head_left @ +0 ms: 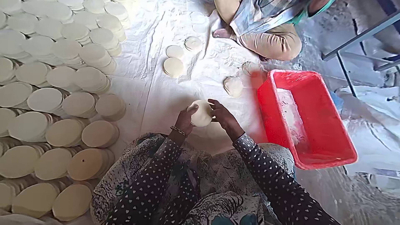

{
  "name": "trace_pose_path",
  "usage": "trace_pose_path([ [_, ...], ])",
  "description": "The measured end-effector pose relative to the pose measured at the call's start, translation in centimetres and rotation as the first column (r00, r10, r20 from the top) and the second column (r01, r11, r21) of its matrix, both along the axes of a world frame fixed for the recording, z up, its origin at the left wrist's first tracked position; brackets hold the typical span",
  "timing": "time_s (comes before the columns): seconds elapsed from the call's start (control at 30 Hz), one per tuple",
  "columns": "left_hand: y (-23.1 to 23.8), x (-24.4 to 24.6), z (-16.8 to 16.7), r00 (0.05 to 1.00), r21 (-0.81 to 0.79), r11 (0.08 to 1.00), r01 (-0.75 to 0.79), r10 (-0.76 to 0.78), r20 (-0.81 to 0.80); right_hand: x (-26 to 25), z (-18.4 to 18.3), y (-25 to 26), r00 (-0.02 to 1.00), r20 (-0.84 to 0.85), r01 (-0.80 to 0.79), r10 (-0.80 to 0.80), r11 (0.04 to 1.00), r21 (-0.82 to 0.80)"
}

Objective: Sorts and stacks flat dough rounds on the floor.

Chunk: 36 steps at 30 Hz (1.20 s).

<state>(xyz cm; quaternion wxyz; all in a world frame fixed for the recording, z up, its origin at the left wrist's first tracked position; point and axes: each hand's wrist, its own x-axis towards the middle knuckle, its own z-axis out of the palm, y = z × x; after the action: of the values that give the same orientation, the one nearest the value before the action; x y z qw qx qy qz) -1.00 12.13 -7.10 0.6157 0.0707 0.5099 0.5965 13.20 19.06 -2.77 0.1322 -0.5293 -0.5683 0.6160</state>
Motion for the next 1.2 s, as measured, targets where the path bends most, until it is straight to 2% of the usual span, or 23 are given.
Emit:
trace_pose_path([
  [0.03, -0.2, 0.1, 0.1, 0.985, 0.017, 0.999, 0.049, -0.045, -0.166, 0.3, -1.0, 0.8, 0.997, 0.077, -0.009, 0.002, 0.997, 0.082],
  [0.07, -0.6, 0.0, 0.6, 0.923, 0.021, 0.991, 0.134, -0.117, -0.366, 0.7, -1.6, 1.4, 0.991, 0.130, 0.006, -0.024, 0.990, 0.138],
  [0.1, -1.1, -0.1, 1.5, 0.795, -0.026, 0.972, 0.232, -0.205, -0.570, 1.2, -2.0, 1.9, 0.983, 0.174, 0.024, -0.056, 0.983, 0.182],
  [0.13, -1.8, -0.2, 2.3, 0.624, -0.129, 0.948, 0.291, -0.290, -0.726, 1.7, -2.2, 1.9, 0.973, 0.220, 0.026, -0.073, 0.977, 0.209],
  [0.17, -2.3, 0.0, 3.1, 0.464, -0.248, 0.918, 0.309, -0.373, -0.804, 2.1, -2.3, 1.7, 0.963, 0.258, 0.015, -0.074, 0.974, 0.225],
  [0.2, -2.2, 0.3, 3.8, 0.358, -0.337, 0.888, 0.313, -0.439, -0.824, 2.6, -2.2, 1.4, 0.960, 0.273, -0.003, -0.065, 0.971, 0.239],
  [0.23, -1.8, 0.5, 4.2, 0.308, -0.373, 0.873, 0.314, -0.466, -0.830, 3.0, -1.9, 1.4, 0.961, 0.268, -0.008, -0.061, 0.969, 0.248],
  [0.27, -1.5, 0.5, 4.1, 0.309, -0.370, 0.875, 0.310, -0.461, -0.832, 3.5, -2.1, 1.3, 0.963, 0.260, 0.002, -0.067, 0.969, 0.246],
  [0.37, -0.5, -0.4, 2.4, 0.397, -0.394, 0.880, 0.264, -0.471, -0.788, 3.9, -3.3, 1.6, 0.973, 0.189, 0.106, -0.133, 0.983, 0.148],
  [0.43, 0.1, -1.0, 2.2, 0.562, -0.330, 0.912, 0.244, -0.410, -0.719, 3.2, -3.7, 1.7, 0.954, 0.030, 0.298, -0.297, 0.952, -0.074],
  [0.47, 0.1, -0.9, 2.4, 0.695, -0.273, 0.937, 0.217, -0.345, -0.630, 2.9, -4.2, 1.7, 0.926, -0.043, 0.357, -0.376, 0.905, -0.229],
  [0.53, -0.2, -0.4, 3.4, 0.940, -0.182, 0.978, 0.106, -0.158, -0.302, 1.8, -5.6, 1.5, 0.864, -0.188, 0.296, -0.467, 0.772, -0.562],
  [0.57, -0.3, -0.3, 3.5, 0.989, -0.172, 0.983, 0.069, -0.090, -0.118, 1.1, -6.2, 1.3, 0.823, -0.254, 0.201, -0.508, 0.679, -0.706],
  [0.6, -0.3, -0.5, 3.2, 0.999, -0.173, 0.984, 0.050, -0.048, 0.016, 0.2, -6.5, 0.8, 0.781, -0.275, 0.156, -0.561, 0.600, -0.785],
  [0.67, -0.2, -1.3, 1.9, 0.993, -0.186, 0.983, 0.012, 0.009, 0.114, -1.7, -6.3, 0.3, 0.751, -0.257, 0.153, -0.608, 0.540, -0.828],
  [0.73, 0.2, -2.1, 1.2, 0.997, -0.220, 0.975, -0.032, 0.047, 0.064, -2.8, -5.6, 0.9, 0.790, -0.235, 0.166, -0.566, 0.567, -0.807],
  [0.83, 2.0, -3.9, 1.9, 0.999, -0.264, 0.963, -0.051, 0.054, 0.004, -4.5, -5.1, 3.4, 0.872, -0.247, 0.136, -0.422, 0.695, -0.706],
  [0.9, 4.2, -5.6, 2.4, 0.999, -0.237, 0.971, -0.036, 0.025, -0.048, -6.1, -4.5, 6.0, 0.920, -0.246, 0.113, -0.306, 0.806, -0.581],
  [1.0, 8.8, -9.3, 1.3, 0.973, -0.214, 0.977, -0.004, -0.046, -0.228, -9.5, -2.8, 10.4, 0.970, -0.202, 0.051, -0.135, 0.925, -0.375],
  [1.1, 14.1, -13.9, 0.8, 0.944, -0.171, 0.984, -0.050, -0.010, -0.331, -14.9, -2.6, 15.9, 0.991, -0.121, 0.036, -0.060, 0.980, -0.194],
  [1.2, 18.4, -18.2, 0.8, 0.920, -0.097, 0.988, -0.124, 0.078, -0.384, -19.7, -2.0, 20.0, 0.993, -0.092, 0.078, -0.074, 0.996, 0.042],
])
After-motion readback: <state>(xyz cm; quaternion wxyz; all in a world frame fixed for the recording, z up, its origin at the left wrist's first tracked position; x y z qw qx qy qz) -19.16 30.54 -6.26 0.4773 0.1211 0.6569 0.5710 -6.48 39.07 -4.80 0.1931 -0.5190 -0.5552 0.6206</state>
